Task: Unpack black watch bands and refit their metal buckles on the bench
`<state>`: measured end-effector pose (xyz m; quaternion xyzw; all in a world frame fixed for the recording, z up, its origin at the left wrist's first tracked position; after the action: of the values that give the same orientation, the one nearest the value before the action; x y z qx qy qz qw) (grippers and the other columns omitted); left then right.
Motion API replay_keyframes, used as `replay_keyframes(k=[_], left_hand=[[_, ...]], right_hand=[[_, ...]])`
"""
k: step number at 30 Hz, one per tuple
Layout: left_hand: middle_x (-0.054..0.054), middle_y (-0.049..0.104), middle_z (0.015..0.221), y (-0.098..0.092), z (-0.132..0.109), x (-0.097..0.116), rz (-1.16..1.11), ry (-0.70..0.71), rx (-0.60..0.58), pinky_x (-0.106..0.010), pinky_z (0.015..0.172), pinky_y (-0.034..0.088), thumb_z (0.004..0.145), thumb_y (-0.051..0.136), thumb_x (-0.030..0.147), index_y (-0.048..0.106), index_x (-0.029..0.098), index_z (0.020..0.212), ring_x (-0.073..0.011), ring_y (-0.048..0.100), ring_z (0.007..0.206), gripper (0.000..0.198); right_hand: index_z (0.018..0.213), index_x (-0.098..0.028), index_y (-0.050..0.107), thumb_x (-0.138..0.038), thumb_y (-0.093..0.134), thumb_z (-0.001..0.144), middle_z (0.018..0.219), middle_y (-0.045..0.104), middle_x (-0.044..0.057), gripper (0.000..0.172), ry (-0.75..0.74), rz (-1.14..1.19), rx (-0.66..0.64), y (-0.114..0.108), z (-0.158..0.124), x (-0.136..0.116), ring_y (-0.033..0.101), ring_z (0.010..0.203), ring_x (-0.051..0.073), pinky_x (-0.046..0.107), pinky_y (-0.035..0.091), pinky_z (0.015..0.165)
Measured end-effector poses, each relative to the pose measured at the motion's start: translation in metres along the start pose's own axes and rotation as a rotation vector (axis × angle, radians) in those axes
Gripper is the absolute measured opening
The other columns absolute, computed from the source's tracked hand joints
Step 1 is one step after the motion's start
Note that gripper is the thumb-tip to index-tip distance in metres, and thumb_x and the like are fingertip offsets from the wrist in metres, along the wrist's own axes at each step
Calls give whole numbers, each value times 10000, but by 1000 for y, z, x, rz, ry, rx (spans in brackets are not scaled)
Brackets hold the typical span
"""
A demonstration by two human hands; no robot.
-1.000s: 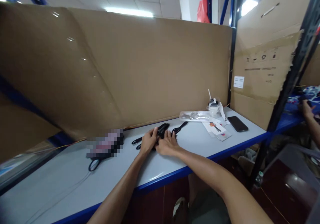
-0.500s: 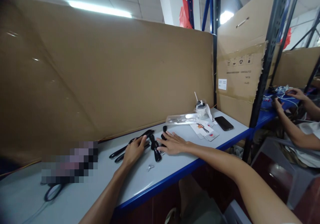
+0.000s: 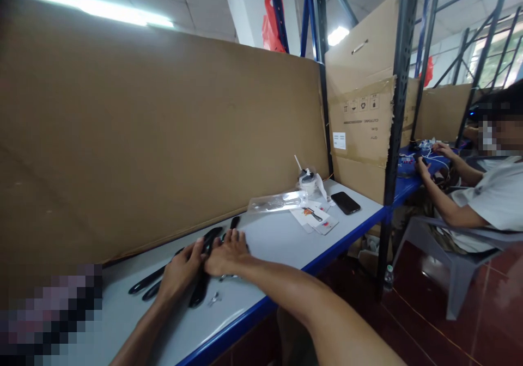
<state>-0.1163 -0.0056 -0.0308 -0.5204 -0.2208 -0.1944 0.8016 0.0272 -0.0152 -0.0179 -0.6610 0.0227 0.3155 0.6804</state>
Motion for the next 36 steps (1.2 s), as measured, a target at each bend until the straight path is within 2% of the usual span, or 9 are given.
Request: replay_keyframes(k=[3, 7, 11, 15, 19, 22, 25, 31, 36], left_hand=[[-174, 803, 1080, 2, 3, -3, -5, 10, -18, -491, 1002, 529, 966, 334, 573, 774, 155, 1158, -394, 707, 1149, 636], [-184, 792, 1136, 0, -2, 5, 2, 38, -26, -509, 1063, 490, 977, 334, 555, 781, 150, 1130, -398, 663, 1243, 622], [-179, 757, 1262, -2, -10, 18, -23, 89, -28, -480, 1139, 424, 1004, 319, 511, 768, 143, 1166, -365, 583, 1368, 602], [-151, 757, 1279, -1, -11, 23, -53, 51, 11, -468, 1172, 373, 1010, 356, 524, 775, 186, 1150, -348, 522, 1432, 556], [-159, 773, 1231, -1, -9, 18, -166, 5, 11, -446, 1118, 430, 1006, 363, 576, 783, 169, 1124, -343, 599, 1346, 597], [-176, 757, 1270, -1, -6, 10, -259, -22, 20, -420, 1104, 452, 1009, 351, 587, 768, 137, 1186, -325, 635, 1305, 638], [-188, 735, 1313, 0, -5, 3, -339, -25, 31, -397, 1114, 455, 1018, 307, 587, 744, 99, 1251, -300, 644, 1305, 696], [-199, 765, 1234, 1, -7, 7, -291, 7, 41, -421, 1077, 480, 1009, 333, 562, 777, 85, 1155, -313, 689, 1217, 668], [-145, 792, 1179, 0, -9, 17, -203, 39, 29, -389, 1092, 455, 1025, 369, 491, 799, 152, 1043, -298, 665, 1255, 548]], right_hand=[[1651, -151, 310, -400, 580, 982, 1715, 211, 233, 764, -86, -45, -69, 3, -5, -9, 174, 1596, 388, 643, 179, 1259], [1609, -202, 412, -508, 498, 1028, 1715, 237, 188, 663, -191, -128, -254, -26, -24, 3, 246, 1579, 378, 613, 195, 1262], [1627, -249, 386, -502, 345, 1091, 1685, 359, 139, 595, -195, -113, -104, -64, -55, 33, 307, 1562, 353, 599, 255, 1243], [1671, -148, 282, -659, 388, 1036, 1705, 253, 235, 822, -116, -66, -119, -68, -95, 50, 174, 1587, 436, 648, 178, 1245], [1697, -169, 185, -773, 514, 928, 1733, 82, 250, 1032, -214, -64, -151, -46, -120, 25, 20, 1593, 470, 688, 49, 1244], [1685, -188, 242, -750, 520, 938, 1735, 79, 247, 975, -317, -53, -126, -30, -109, -1, 4, 1590, 480, 706, 50, 1235], [1638, -254, 366, -631, 496, 1011, 1736, 162, 208, 743, -347, -72, -106, -20, -79, -10, 97, 1595, 454, 723, 96, 1222], [1625, -221, 388, -499, 441, 1067, 1712, 273, 189, 626, -282, -101, -105, -21, -37, 18, 239, 1585, 365, 637, 173, 1252], [1599, -177, 426, -412, 408, 1079, 1665, 382, 182, 571, -255, -145, 49, -44, -53, 21, 251, 1575, 360, 619, 171, 1252]])
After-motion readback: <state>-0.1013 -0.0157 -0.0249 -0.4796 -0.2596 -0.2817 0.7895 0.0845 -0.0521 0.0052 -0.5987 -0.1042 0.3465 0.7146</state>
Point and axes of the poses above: each hand's wrist, its own z-axis towards the middle knuckle, its own y-axis out of the palm, x = y × z, the point moved 1 cm from there along z, towards the middle knuckle
